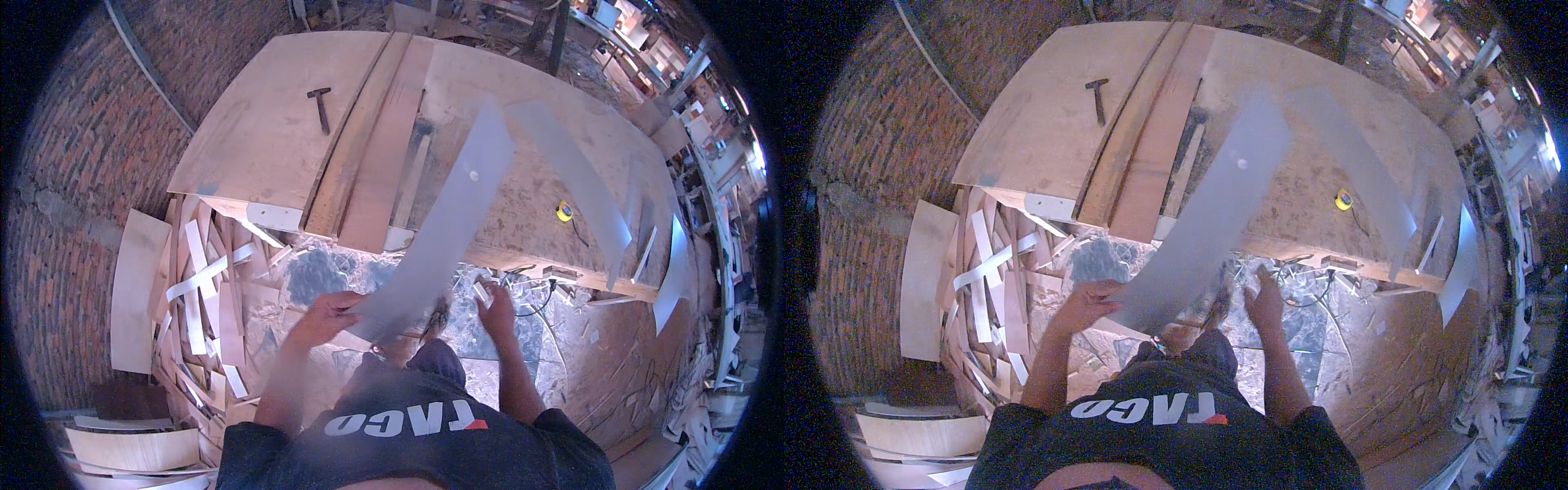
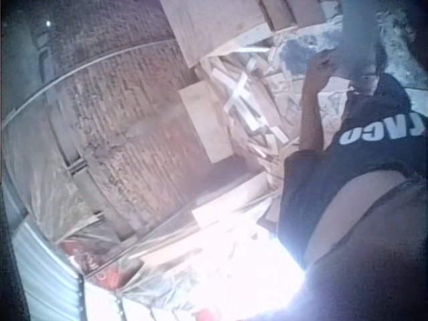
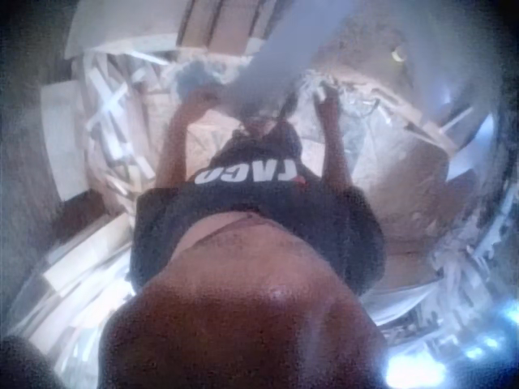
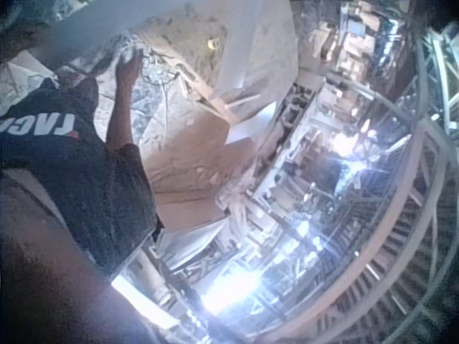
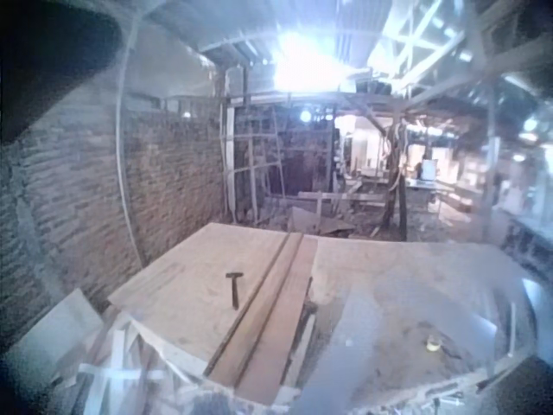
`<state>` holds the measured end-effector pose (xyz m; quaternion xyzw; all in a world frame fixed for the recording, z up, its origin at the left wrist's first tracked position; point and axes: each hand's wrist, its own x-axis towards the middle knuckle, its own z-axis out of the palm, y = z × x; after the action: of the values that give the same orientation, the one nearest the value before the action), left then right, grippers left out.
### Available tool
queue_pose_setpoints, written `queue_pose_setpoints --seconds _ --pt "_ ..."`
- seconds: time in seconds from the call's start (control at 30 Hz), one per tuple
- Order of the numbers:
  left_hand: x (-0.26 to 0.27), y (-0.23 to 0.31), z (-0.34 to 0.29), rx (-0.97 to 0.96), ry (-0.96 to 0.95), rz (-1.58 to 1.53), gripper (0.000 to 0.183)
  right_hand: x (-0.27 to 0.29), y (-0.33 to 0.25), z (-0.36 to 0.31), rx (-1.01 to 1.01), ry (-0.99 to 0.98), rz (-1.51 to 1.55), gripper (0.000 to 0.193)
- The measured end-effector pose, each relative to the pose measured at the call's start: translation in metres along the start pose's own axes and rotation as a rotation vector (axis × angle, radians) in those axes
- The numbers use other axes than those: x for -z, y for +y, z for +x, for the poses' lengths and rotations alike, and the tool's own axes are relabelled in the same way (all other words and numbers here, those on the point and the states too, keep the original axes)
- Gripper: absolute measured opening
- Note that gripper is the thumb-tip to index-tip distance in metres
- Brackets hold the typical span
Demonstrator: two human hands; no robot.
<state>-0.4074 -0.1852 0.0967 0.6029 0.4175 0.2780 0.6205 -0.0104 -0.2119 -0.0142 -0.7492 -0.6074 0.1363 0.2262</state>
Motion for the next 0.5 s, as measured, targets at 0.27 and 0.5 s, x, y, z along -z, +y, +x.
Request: queue_pose_setpoints --seconds 0.27,0.5 --pt "0.072 0.113 -0.077 -0.057 0.007 0.452 0.033 0.124 -0.130 0.093 0.610 0.197 -0.354 0.083" --pt "0.088 0.166 -0.137 -0.082 0.694 0.671 0.024 0.124 -0.162 0.102 0.758 -0.310 -0.356 0.021"
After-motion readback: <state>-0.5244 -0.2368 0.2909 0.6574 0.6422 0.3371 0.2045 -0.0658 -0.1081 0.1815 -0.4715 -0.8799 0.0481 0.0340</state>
